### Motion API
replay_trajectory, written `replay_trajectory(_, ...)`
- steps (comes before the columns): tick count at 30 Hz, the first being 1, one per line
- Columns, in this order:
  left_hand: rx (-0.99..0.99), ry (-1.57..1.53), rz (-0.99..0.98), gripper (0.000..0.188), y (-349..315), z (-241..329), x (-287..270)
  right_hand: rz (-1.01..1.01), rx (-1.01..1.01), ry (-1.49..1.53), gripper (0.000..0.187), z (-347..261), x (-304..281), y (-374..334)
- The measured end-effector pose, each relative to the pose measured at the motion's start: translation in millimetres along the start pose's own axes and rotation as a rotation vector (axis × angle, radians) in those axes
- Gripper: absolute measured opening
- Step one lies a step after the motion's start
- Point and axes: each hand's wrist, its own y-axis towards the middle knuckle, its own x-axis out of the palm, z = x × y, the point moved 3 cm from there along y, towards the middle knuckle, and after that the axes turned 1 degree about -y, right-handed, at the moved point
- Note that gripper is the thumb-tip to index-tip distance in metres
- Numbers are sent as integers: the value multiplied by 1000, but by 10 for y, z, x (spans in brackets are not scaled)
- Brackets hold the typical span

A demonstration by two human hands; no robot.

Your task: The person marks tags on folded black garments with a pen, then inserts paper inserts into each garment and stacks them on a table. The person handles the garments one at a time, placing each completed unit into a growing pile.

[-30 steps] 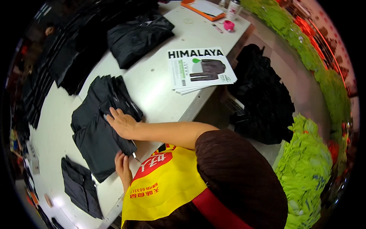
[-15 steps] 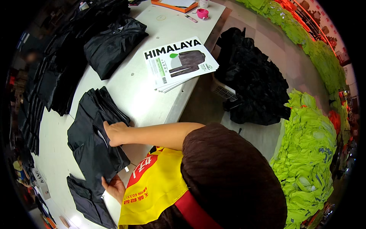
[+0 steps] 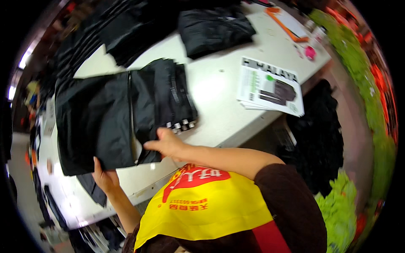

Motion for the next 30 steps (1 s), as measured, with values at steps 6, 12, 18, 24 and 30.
replay_trajectory(6, 132, -35, 383, 35, 134, 333, -290, -75, -152, -317, 27, -394, 38, 32)
replay_trajectory(12, 248, -36, 666, 30, 376, 913, -2287, 137, -295, -1016, 28, -635, -1192, -129)
replay_trajectory(18, 111, 479, 1372, 41, 115, 723, -3344, 464, 477, -1954, 94, -677, -3288, -1032)
replay_trajectory(24, 643, 1113, 962, 43, 454, 31, -2108, 438, 324, -1884, 97, -95, -4658, -1921)
replay_trajectory(30, 238, 1296, -101, 28, 701, -1493, 148, 202, 239, -1901, 22, -494, -4061, -1860)
